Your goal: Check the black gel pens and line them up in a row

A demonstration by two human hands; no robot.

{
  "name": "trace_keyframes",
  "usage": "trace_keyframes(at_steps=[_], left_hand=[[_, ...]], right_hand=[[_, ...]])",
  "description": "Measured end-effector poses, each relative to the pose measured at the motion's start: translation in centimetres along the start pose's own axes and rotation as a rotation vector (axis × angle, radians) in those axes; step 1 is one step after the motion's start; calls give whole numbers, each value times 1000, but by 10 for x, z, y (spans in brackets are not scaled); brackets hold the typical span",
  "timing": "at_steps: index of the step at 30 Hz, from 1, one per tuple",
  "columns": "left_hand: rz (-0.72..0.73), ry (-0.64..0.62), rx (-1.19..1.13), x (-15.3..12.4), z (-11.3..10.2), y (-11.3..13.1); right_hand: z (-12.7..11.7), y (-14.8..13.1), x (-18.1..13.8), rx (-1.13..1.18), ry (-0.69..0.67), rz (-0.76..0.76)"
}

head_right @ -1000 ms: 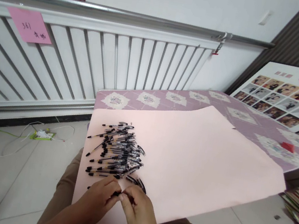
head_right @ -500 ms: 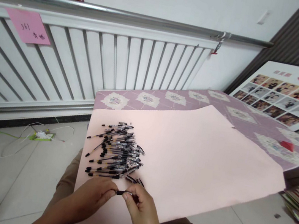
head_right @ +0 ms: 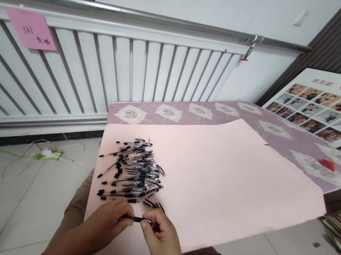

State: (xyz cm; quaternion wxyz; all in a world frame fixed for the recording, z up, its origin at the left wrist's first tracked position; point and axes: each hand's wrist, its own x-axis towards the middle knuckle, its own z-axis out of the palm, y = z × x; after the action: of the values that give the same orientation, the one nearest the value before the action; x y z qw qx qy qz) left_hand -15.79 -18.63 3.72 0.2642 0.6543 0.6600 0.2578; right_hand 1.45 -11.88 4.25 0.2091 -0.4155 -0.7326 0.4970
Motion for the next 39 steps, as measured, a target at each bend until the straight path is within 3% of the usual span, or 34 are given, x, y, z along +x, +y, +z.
trace_keyframes(at_steps=[7,13,24,28,33,39], left_hand=[[-8,22,-9,-1,1,2],[-14,60,-11,-1,1,1],[-13,97,125,-2,2,3],[-56,127,12,-1,2,-1],[-159,172,-245,0,6,-13],[-156,122,-387,1,14,-15]], right_hand=[[3,4,2,-91,68,-43],[3,7,0,52,38,-10],[8,8,3,-8,78,-33],[0,18,7,20,104,-13],[-16,52,16,-361,342,-20],[-8,71,21,-775,308,-113]])
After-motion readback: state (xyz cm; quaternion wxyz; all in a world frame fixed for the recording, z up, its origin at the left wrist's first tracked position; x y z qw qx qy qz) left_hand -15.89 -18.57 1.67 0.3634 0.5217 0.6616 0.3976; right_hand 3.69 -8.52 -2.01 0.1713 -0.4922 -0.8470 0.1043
